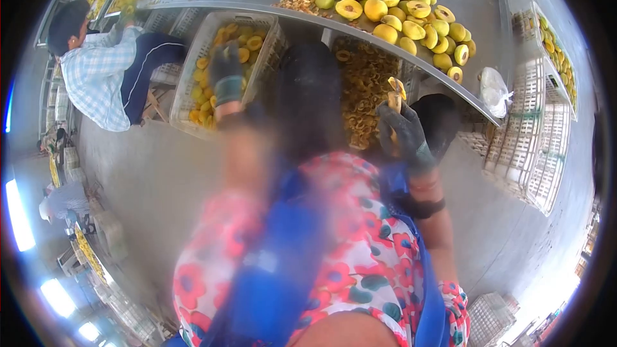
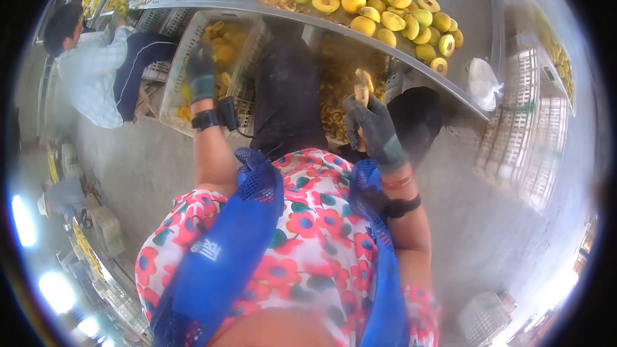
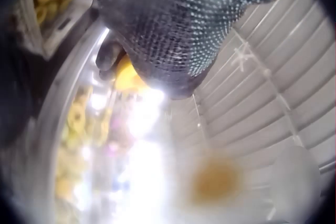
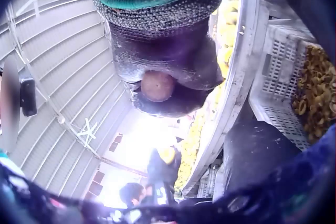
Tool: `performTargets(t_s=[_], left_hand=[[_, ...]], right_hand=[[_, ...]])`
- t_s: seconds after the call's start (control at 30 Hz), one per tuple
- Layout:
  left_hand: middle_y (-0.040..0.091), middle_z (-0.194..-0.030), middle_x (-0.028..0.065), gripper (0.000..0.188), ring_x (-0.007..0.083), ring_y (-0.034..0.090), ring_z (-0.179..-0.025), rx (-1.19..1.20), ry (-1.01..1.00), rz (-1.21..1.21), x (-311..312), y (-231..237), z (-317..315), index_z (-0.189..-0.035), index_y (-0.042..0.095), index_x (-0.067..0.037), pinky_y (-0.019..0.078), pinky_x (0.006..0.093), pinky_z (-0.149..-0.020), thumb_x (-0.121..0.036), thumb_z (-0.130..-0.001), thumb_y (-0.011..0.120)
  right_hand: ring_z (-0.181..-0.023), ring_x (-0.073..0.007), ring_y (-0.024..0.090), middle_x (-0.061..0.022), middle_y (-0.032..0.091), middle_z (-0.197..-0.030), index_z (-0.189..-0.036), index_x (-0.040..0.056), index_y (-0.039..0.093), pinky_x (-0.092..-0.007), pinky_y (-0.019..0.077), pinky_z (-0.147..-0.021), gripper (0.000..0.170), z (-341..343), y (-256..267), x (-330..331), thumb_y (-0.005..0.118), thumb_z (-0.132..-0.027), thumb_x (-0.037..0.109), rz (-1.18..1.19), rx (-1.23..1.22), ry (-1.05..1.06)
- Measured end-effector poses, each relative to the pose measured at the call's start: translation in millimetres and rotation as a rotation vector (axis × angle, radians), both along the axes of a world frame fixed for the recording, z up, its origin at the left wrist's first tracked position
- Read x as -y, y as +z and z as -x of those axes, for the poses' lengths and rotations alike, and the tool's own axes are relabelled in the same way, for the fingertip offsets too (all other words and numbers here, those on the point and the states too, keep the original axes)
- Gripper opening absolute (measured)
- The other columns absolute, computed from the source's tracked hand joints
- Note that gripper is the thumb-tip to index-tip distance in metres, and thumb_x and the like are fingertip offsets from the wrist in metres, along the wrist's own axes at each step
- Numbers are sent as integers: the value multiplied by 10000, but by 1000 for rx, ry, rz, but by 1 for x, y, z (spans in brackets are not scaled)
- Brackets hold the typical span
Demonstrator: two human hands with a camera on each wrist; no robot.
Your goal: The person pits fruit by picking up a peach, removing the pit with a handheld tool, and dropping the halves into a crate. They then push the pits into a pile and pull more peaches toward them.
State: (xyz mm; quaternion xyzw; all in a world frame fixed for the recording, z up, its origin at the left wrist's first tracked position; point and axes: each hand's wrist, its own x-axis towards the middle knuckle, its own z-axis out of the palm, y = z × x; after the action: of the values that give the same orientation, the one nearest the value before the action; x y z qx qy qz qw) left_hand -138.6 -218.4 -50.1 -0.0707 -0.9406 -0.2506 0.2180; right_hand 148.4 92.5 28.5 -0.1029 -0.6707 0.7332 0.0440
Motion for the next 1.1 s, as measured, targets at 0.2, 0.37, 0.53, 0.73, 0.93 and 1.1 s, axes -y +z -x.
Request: performTargets(t_s=[0.2, 0.37, 0.53, 0.73, 0.93, 1.1], left_hand=[[627, -1036, 219, 445, 379, 578, -998, -78, 39, 152, -2, 10, 2, -1034, 616, -10, 445, 446, -877, -410, -848, 565], [621, -1063, 199, 441, 371, 575, -1002, -287, -426, 16, -142, 31, 13, -1067, 594, -15, 443, 444, -887, -386, -829, 611], [609, -1116, 194, 532, 350, 573, -1051, 218, -490, 176, -244, 21, 46, -1144, 564, -26, 447, 434, -895, -441, -814, 608], [588, -1167, 213, 639, 333, 563, -1099, 557, -556, 305, -276, -8, 66, -1209, 523, -43, 455, 426, -895, -488, -764, 637], [608, -1134, 183, 644, 316, 588, -1045, 461, -668, -148, -270, -5, 47, -1226, 465, -39, 469, 392, -876, -389, -739, 701], [618, -1052, 136, 464, 221, 590, -891, 757, -916, -665, -232, 52, -37, -1201, 517, -30, 490, 329, -780, -333, -862, 606]], right_hand=[[-382, -101, 437, -29, 503, -554, -901, 34, 534, -234, 347, -359, 154, 8, -2, 0, 543, -925, 186, 265, 223, -154], [-436, -143, 519, -56, 552, -592, -858, 6, 538, -287, 396, -394, 179, 21, -37, 1, 562, -897, 179, -274, 45, -325], [-461, -142, 530, -56, 555, -607, -843, 18, 535, -280, 408, -418, 195, 23, -74, -11, 553, -904, 202, 57, 376, -198], [-455, -90, 476, -13, 520, -615, -857, 39, 532, -254, 400, -433, 181, 11, -32, -7, 545, -927, 205, 96, 281, -179], [-488, -59, 467, 6, 509, -633, -901, 40, 529, -244, 397, -447, 169, 17, -18, -7, 556, -925, 205, -24, 198, -174], [-535, -62, 493, -9, 517, -637, -946, 28, 534, -260, 417, -482, 179, 31, 7, 3, 575, -909, 199, -62, 95, -238]])
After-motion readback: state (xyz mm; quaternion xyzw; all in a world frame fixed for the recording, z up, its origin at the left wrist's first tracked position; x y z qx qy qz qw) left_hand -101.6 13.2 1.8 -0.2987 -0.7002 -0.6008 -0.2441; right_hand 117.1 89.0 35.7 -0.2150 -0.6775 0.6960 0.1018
